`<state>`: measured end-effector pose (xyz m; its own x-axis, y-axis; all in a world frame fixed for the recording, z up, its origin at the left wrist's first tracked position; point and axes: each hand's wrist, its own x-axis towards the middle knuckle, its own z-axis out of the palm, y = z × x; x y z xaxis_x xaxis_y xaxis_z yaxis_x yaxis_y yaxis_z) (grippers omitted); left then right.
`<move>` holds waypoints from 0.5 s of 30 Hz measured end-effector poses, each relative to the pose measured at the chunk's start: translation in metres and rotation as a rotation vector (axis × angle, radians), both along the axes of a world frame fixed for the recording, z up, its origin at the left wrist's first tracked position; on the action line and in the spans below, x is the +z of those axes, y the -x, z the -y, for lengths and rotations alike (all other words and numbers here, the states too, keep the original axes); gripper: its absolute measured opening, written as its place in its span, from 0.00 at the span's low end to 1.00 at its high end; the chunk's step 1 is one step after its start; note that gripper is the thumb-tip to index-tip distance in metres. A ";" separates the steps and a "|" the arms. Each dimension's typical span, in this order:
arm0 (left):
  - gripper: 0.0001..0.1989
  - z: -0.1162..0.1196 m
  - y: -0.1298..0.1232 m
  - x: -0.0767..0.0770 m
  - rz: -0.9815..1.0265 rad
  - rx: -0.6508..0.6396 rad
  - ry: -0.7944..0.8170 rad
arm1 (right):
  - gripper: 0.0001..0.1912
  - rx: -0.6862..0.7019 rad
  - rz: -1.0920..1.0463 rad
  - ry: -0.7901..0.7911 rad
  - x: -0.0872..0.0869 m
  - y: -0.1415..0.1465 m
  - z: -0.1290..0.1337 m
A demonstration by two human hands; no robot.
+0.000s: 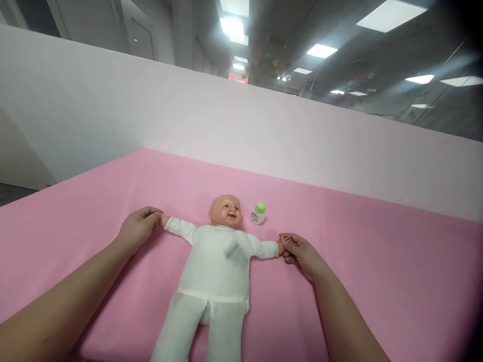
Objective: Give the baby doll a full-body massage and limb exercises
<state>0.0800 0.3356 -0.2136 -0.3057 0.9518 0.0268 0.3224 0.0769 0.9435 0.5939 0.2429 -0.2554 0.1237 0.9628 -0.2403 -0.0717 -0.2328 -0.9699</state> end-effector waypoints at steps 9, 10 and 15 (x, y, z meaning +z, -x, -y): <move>0.15 -0.001 0.002 -0.003 -0.019 -0.031 -0.004 | 0.27 0.005 0.030 0.004 -0.003 -0.004 0.000; 0.15 -0.001 0.002 -0.003 -0.025 -0.032 -0.003 | 0.28 0.002 0.033 0.006 -0.002 -0.004 0.001; 0.15 -0.002 0.003 -0.004 -0.038 -0.032 -0.009 | 0.29 -0.005 0.024 0.011 0.000 -0.002 0.003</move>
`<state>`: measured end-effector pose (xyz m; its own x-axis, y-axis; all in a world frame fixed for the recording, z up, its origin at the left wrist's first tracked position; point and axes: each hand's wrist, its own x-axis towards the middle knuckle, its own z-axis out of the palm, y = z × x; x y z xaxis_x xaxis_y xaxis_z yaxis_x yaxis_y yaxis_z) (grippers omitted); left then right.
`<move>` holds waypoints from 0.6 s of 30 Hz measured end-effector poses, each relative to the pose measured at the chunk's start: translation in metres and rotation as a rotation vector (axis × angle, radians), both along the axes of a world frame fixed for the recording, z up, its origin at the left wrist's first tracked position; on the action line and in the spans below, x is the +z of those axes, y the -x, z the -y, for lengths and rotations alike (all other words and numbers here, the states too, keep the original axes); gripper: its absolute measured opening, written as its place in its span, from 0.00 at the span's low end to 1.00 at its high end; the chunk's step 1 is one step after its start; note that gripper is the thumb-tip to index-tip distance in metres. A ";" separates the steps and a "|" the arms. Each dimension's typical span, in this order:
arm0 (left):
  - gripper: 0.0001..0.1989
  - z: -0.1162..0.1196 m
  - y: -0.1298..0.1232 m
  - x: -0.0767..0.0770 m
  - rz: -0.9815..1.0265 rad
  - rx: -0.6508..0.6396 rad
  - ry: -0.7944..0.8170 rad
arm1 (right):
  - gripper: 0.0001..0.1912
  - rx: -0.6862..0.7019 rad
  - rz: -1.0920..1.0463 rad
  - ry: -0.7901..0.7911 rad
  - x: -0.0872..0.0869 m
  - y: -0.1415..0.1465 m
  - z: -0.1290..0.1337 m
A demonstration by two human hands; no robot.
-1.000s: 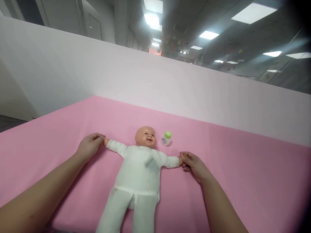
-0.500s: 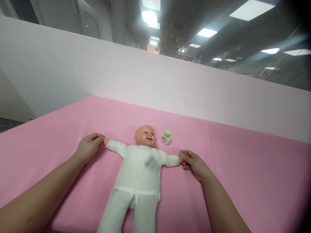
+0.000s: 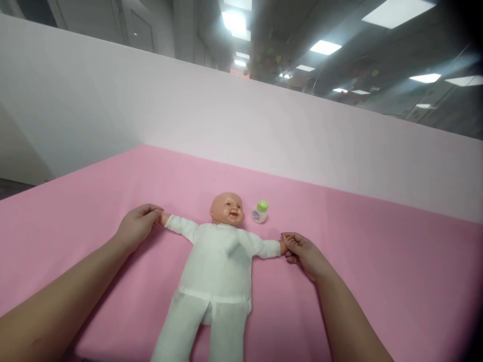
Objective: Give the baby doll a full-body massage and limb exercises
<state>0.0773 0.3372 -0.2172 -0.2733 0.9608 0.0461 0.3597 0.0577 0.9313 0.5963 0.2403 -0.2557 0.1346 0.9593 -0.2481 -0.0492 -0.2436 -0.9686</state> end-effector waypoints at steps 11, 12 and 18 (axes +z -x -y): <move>0.15 0.001 0.000 -0.001 0.033 -0.009 -0.006 | 0.29 0.028 -0.001 -0.012 -0.002 0.000 -0.004; 0.15 0.001 0.000 0.000 0.038 -0.007 -0.006 | 0.28 0.025 0.007 -0.013 -0.003 0.000 -0.003; 0.15 0.001 -0.001 -0.001 0.053 -0.005 0.007 | 0.29 -0.006 0.022 -0.015 -0.002 -0.001 -0.001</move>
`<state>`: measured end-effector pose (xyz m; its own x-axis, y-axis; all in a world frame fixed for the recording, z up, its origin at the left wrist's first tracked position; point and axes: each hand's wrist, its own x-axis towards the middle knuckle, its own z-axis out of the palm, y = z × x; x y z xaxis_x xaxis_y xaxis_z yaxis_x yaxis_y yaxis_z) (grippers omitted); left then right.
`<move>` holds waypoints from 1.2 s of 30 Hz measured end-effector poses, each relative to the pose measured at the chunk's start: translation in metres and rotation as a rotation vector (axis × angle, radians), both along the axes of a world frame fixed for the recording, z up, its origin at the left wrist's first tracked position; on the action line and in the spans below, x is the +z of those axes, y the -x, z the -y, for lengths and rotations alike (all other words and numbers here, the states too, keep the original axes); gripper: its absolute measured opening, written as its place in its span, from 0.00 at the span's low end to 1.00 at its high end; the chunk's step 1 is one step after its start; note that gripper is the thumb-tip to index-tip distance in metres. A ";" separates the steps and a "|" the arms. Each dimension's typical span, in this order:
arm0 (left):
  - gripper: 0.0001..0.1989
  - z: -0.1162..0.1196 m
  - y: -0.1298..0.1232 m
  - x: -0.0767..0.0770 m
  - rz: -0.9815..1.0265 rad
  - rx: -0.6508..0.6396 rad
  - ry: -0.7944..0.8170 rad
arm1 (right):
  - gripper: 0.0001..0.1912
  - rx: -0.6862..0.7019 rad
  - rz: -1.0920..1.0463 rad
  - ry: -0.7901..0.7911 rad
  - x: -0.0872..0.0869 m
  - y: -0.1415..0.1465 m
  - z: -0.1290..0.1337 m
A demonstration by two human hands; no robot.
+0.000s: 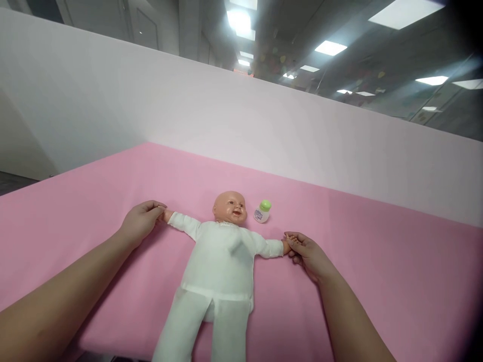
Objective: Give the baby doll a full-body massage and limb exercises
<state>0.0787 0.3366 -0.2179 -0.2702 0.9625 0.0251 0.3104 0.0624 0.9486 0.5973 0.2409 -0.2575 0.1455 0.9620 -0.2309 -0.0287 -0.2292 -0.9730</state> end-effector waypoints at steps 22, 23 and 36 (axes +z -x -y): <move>0.15 -0.003 0.003 -0.003 0.041 -0.018 -0.006 | 0.26 -0.018 -0.126 -0.022 0.015 0.006 0.008; 0.16 -0.004 0.004 -0.004 0.065 -0.026 -0.003 | 0.26 -0.006 -0.145 -0.020 0.016 0.005 0.009; 0.18 -0.005 0.004 -0.008 0.220 -0.077 -0.004 | 0.24 -0.049 -0.065 -0.113 0.004 0.000 0.010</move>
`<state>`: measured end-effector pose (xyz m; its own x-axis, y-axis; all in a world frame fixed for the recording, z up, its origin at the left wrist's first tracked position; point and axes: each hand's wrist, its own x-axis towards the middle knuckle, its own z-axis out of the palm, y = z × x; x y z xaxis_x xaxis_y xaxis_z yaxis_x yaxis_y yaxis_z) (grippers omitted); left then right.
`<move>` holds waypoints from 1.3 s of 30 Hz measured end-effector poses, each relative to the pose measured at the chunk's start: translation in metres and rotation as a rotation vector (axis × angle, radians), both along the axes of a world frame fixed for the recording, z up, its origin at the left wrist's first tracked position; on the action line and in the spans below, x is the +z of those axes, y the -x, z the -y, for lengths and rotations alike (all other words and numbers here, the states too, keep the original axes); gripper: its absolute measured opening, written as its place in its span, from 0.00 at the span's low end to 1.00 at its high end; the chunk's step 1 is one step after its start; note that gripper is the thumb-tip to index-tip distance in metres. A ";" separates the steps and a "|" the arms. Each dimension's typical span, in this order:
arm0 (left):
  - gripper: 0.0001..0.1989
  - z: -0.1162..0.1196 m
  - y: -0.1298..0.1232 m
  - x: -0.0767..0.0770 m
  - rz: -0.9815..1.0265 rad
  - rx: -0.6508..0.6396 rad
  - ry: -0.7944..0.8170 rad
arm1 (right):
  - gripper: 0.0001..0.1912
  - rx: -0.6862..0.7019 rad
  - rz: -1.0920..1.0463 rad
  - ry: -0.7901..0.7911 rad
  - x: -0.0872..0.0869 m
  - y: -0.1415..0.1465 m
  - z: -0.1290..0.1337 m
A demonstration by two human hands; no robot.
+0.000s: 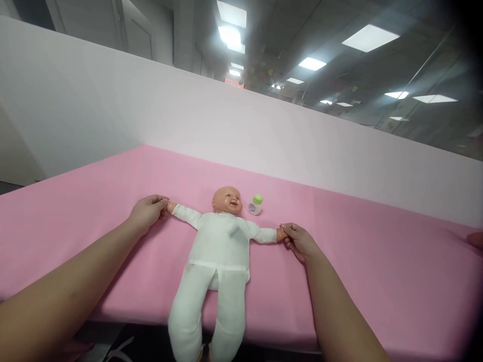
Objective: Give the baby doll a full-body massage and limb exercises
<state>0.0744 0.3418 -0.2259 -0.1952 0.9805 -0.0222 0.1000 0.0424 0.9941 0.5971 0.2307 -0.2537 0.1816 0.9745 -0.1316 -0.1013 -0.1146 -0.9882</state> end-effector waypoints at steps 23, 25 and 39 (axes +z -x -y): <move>0.20 0.001 0.010 -0.001 0.061 -0.050 -0.075 | 0.27 0.016 -0.093 -0.052 0.007 0.009 0.005; 0.19 -0.003 0.012 -0.003 0.058 -0.055 -0.065 | 0.28 0.023 -0.082 -0.053 0.005 0.009 0.004; 0.20 -0.002 0.007 -0.001 0.054 -0.029 -0.033 | 0.29 0.020 -0.072 -0.037 0.005 0.008 0.004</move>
<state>0.0675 0.3436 -0.2265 -0.1665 0.9860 0.0007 0.0464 0.0071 0.9989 0.5893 0.2265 -0.2488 0.1536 0.9822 -0.1077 -0.1703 -0.0811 -0.9821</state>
